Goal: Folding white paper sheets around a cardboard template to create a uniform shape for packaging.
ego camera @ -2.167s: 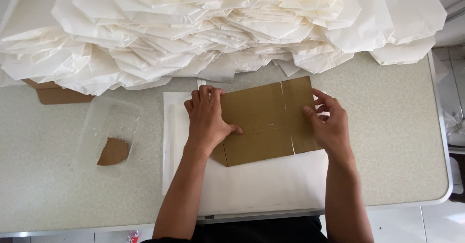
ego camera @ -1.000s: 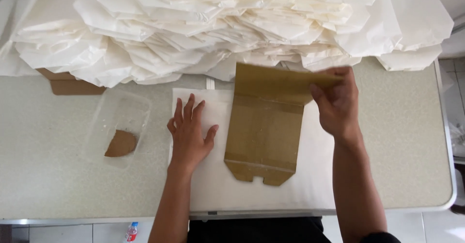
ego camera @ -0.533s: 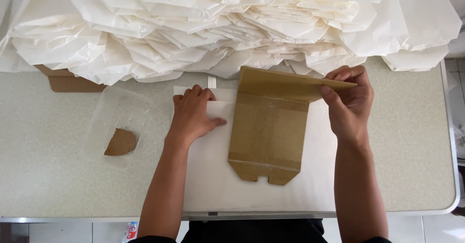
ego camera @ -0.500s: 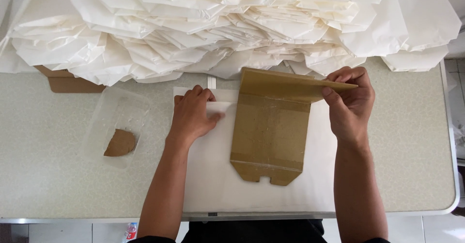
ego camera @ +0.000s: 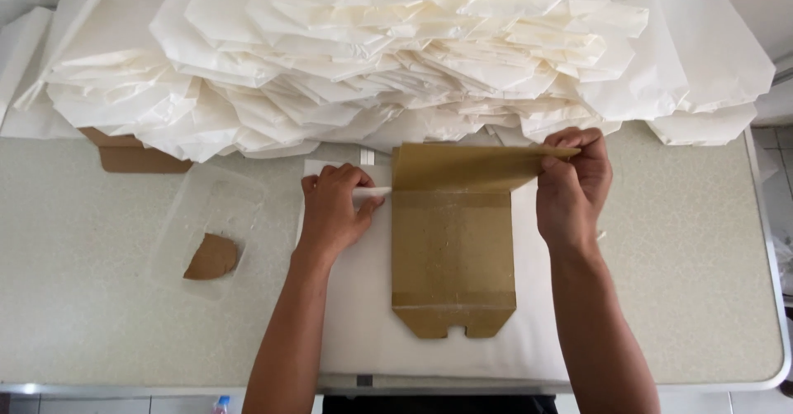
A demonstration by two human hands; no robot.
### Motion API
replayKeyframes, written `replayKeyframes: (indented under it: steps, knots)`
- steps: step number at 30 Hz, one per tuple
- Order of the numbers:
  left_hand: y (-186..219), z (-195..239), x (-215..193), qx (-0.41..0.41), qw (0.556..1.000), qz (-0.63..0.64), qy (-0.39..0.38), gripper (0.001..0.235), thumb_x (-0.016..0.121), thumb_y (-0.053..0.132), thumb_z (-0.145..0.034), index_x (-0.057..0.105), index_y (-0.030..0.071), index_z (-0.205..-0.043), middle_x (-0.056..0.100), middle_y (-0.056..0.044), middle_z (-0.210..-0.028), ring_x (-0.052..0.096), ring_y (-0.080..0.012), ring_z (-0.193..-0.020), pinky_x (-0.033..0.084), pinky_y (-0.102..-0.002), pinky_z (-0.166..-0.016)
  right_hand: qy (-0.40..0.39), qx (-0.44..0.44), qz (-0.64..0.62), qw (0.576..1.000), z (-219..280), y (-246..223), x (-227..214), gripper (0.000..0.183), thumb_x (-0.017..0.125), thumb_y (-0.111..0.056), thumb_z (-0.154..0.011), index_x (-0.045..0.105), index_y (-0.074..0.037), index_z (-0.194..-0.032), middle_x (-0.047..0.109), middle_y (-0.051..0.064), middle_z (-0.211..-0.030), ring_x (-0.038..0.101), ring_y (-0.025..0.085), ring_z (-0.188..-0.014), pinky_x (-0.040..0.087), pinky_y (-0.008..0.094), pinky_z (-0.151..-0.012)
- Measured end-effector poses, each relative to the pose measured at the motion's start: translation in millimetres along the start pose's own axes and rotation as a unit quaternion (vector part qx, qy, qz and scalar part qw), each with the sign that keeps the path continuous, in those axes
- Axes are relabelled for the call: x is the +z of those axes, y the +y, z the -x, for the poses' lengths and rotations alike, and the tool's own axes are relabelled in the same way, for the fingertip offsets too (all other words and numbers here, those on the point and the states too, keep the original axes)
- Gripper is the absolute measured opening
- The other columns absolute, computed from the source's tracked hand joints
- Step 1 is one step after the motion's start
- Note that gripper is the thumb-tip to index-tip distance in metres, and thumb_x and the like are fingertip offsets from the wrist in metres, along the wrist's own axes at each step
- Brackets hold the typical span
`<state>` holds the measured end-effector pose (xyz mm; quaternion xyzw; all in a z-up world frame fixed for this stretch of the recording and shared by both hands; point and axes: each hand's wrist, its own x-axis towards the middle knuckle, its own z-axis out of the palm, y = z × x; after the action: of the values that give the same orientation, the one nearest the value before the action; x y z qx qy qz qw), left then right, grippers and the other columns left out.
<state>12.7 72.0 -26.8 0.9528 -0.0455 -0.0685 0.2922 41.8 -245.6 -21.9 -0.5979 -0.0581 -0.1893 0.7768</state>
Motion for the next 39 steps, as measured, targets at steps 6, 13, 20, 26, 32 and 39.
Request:
replayKeyframes:
  steps: [6,13,20,26,32,39]
  knots:
    - [-1,2,14,0.016,0.997,-0.057,0.042,0.022,0.079,0.023,-0.087,0.075,0.018,-0.108,0.067,-0.006,-0.115,0.05,-0.0324,-0.132,0.026,-0.064,-0.107,-0.012,-0.022,0.064,0.998,-5,-4,18,0.018,0.058,0.001,-0.091,0.047,-0.01,-0.099,0.055,0.005,-0.094,0.055,0.011,-0.088,0.044,0.024,-0.078]
    - [15,32,9,-0.024,0.993,-0.082,0.078,0.049,0.081,0.03,-0.087,0.067,0.008,-0.128,0.047,-0.016,-0.139,0.036,-0.0429,-0.14,0.034,-0.064,-0.104,-0.101,0.007,0.166,0.981,4,12,7,0.021,0.057,0.007,-0.099,0.048,-0.003,-0.115,0.059,0.012,-0.101,0.062,0.025,-0.101,0.049,0.049,-0.101]
    - [-4,49,8,-0.119,0.985,-0.105,0.064,0.067,0.069,0.051,-0.092,0.055,0.009,-0.142,0.049,-0.015,-0.144,0.045,-0.035,-0.136,0.034,-0.056,-0.104,-0.119,0.013,0.273,0.955,6,-26,27,0.037,0.064,-0.005,-0.104,0.044,0.001,-0.135,0.059,0.02,-0.119,0.058,0.039,-0.121,0.041,0.068,-0.108]
    - [7,51,2,-0.134,0.986,-0.098,0.03,0.072,0.065,0.048,-0.095,0.048,0.007,-0.151,0.037,-0.019,-0.157,0.028,-0.0412,-0.147,0.029,-0.061,-0.108,-0.12,0.069,0.381,0.914,14,-49,30,0.063,0.067,-0.006,-0.103,0.032,0.007,-0.154,0.052,0.032,-0.137,0.051,0.051,-0.132,0.042,0.064,-0.108]
    - [3,54,15,-0.141,0.983,-0.113,0.038,0.073,0.06,0.051,-0.097,0.045,0.007,-0.154,0.027,-0.02,-0.164,0.022,-0.0424,-0.149,0.026,-0.061,-0.106,-0.116,0.078,0.553,0.821,45,-45,-2,0.059,0.069,-0.005,-0.097,0.046,0.009,-0.149,0.056,0.031,-0.13,0.054,0.05,-0.125,0.044,0.063,-0.104]
    - [-1,52,20,-0.141,0.977,-0.155,0.036,0.071,0.054,0.054,-0.1,0.046,0.01,-0.154,0.025,-0.02,-0.165,0.023,-0.0424,-0.149,0.026,-0.061,-0.104,-0.159,0.162,0.666,0.711,73,-37,-15,0.062,0.06,-0.031,-0.103,0.045,-0.006,-0.157,0.047,0.019,-0.158,0.04,0.035,-0.147,0.031,0.053,-0.117]
